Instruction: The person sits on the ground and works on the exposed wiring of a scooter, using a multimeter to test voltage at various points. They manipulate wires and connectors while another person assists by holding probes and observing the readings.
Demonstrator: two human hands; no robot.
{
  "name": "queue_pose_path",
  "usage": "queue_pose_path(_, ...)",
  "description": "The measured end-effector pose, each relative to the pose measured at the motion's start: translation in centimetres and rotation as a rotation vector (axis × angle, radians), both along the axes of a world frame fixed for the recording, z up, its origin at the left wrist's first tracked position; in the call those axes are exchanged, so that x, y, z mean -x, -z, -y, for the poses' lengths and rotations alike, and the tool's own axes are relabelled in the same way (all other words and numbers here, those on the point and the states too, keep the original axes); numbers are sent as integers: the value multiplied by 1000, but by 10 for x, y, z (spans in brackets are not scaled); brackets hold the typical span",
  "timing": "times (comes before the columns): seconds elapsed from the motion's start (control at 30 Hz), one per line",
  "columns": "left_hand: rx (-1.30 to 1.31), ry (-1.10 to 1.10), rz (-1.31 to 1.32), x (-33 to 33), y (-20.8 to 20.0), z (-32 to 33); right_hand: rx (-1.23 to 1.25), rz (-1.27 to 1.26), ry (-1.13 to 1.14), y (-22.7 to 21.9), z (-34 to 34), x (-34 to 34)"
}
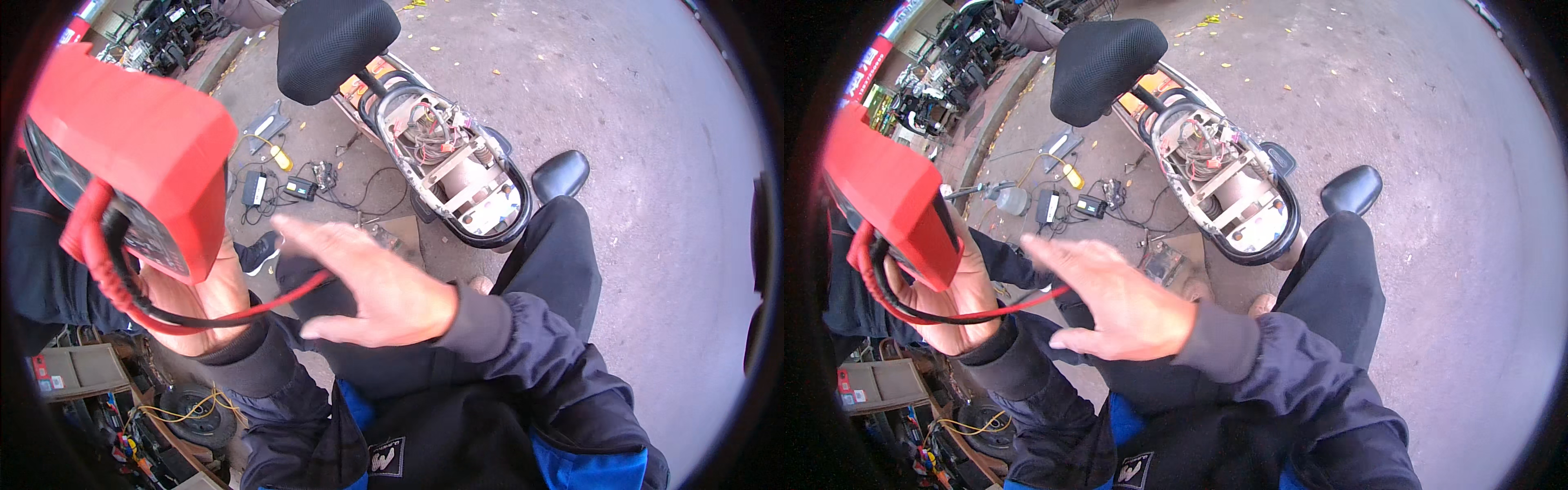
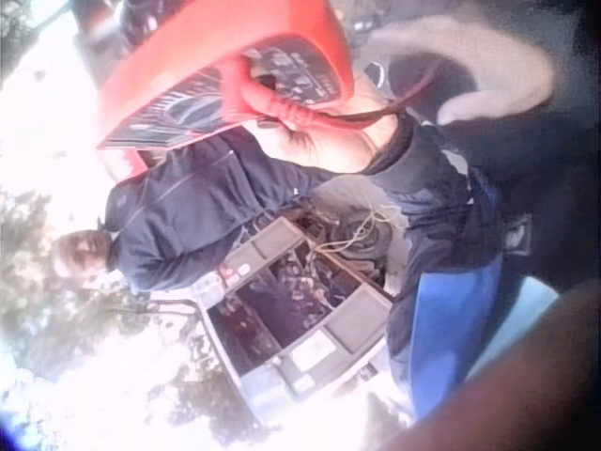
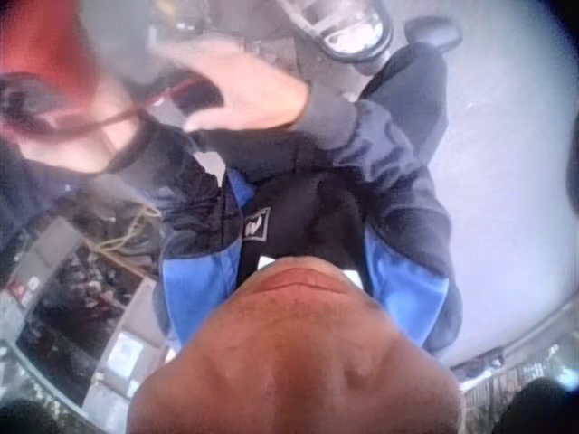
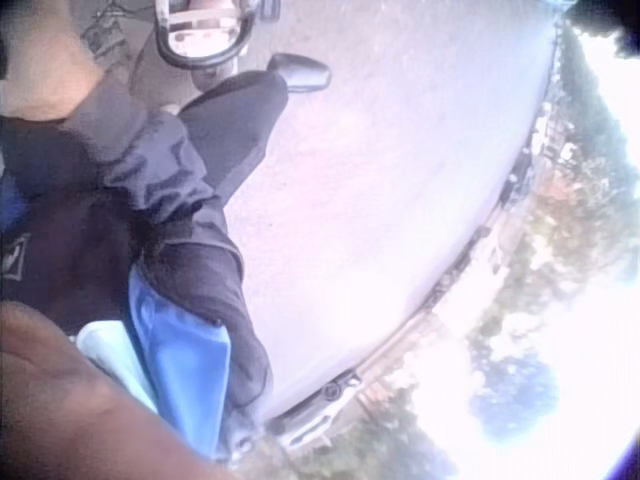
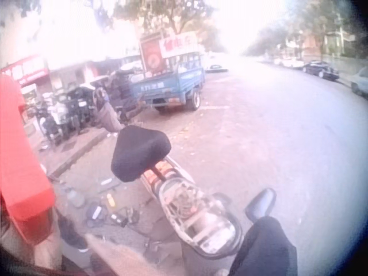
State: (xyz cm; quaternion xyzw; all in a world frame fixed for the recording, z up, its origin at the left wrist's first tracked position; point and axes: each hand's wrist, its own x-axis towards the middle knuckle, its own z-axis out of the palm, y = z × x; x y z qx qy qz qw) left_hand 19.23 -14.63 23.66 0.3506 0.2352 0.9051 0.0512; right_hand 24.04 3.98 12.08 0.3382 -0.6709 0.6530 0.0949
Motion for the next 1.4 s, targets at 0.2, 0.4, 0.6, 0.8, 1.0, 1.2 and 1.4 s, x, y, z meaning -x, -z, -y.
queue_pose_path(0.2, 71, -155, -251, 11, -42, 54, -53, 365, 74, 4, -58, -35)
queue_pose_path(0.4, -74, -761, 84, 41, -57, 178, 4, 619, 542, -16, -188, -101)
queue_pose_path(0.6, 1, -801, 229, 65, -9, 205, -216, 442, 1006, -22, -275, -151)
queue_pose_path(0.8, -11, -871, 359, 86, 34, 191, -387, 293, 1374, 19, -396, -173)
queue_pose_path(1.0, 30, -843, 517, 91, 67, 183, -669, 287, 1716, 78, -500, -229)
queue_pose_path(1.2, 365, -448, 416, 76, 96, 125, 683, 461, 1363, 76, -505, -244)
queue_pose_path(1.4, 585, -345, 476, 44, 134, 18, 725, 346, 756, 33, -422, -177)
